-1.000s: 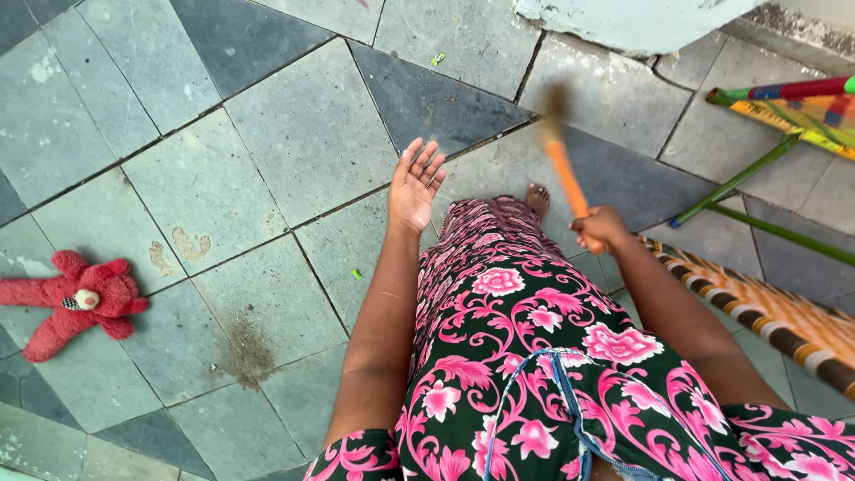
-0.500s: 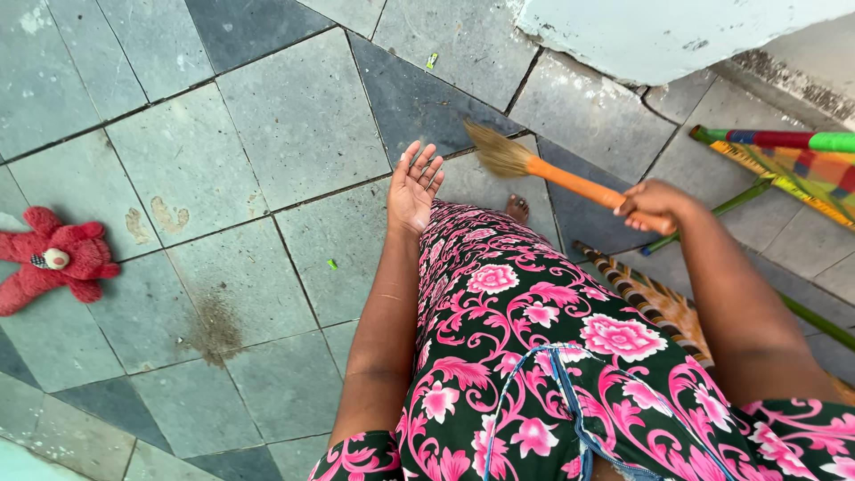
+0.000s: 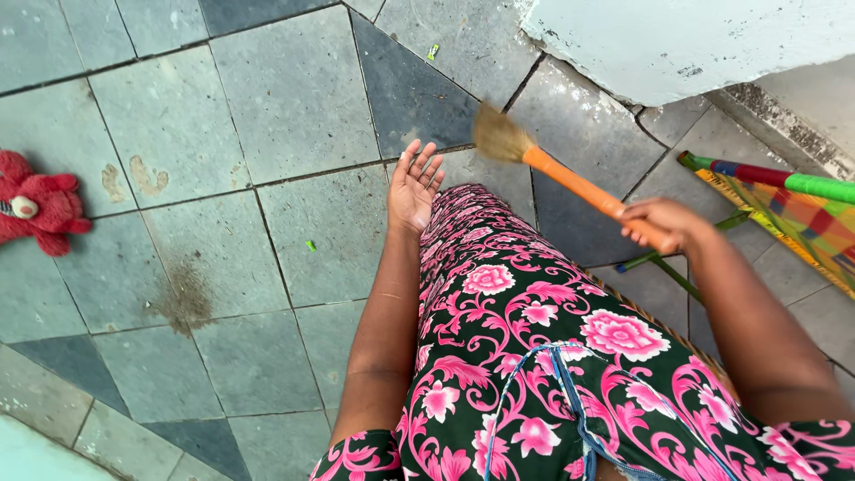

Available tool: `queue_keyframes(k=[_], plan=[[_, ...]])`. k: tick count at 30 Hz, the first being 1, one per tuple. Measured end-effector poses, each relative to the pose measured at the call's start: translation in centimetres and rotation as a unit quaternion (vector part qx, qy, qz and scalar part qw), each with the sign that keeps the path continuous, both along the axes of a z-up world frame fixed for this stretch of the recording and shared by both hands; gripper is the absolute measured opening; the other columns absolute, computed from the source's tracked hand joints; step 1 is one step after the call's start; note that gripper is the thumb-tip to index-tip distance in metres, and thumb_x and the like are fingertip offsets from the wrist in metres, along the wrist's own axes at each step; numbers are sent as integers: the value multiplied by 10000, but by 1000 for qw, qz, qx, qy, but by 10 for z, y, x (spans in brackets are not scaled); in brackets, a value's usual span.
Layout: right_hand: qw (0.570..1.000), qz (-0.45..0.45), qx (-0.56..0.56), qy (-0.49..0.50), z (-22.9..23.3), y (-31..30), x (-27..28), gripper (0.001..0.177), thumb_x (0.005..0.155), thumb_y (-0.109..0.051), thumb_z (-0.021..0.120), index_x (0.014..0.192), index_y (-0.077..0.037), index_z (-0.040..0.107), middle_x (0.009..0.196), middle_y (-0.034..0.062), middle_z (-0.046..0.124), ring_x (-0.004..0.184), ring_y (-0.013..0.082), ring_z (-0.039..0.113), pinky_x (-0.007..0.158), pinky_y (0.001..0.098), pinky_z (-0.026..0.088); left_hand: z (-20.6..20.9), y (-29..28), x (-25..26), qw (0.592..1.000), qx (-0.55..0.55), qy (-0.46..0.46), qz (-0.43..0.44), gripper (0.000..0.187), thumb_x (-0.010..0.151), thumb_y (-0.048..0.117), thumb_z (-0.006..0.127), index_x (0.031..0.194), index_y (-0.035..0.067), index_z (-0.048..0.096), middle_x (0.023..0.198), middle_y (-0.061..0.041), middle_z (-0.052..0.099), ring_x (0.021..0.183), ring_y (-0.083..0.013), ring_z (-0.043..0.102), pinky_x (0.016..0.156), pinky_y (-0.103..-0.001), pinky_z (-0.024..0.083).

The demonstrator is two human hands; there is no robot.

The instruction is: The person sweeps debris across a tiled floor using a hand broom and then picks up a red stuffed animal.

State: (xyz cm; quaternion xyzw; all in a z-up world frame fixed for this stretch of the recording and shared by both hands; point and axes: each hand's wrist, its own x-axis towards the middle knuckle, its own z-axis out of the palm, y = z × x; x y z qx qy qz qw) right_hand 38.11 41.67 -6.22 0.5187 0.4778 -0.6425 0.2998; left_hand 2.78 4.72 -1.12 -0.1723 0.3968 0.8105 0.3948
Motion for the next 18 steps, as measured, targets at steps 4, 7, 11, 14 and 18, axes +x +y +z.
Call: queue_keyframes(k=[4,7,11,14,18], plan=[[983,-139,-118,-30,-16,44,-37,370,976,-203,634,1189,80,528,860,117,614,608,110,550,474,228,476,4,3,9,1000,-4,1,-10,495,1066,381,498,1489,123,500,1421,-86,615,1206,-224,622,1004,-372,519],[974,-204,-93,16,-23,48,-44,361,1012,-201,609,1227,64,492,884,102,596,631,103,537,495,210,480,10,3,10,1000,-12,-2,-10,492,1062,376,499,1483,122,498,1417,-93,620,1202,-228,628,992,-372,525],[978,-193,-59,53,-19,30,-27,365,1039,-218,590,1214,80,471,873,114,578,628,145,536,490,246,474,18,4,6,1000,-21,8,7,497,1066,380,491,1484,112,492,1410,-101,621,1196,-222,631,985,-369,534],[980,-159,-110,43,-4,39,-9,356,991,-225,577,1215,43,508,844,120,597,604,128,544,450,233,456,23,3,5,999,-29,13,14,499,1068,382,486,1482,103,489,1409,-102,625,1198,-218,635,984,-369,537],[982,-131,-133,18,-14,58,-44,399,1022,-267,601,1232,64,523,856,108,611,584,88,522,431,196,429,25,6,6,999,-33,9,5,502,1066,379,492,1486,104,488,1399,-99,626,1182,-220,635,985,-373,529]])
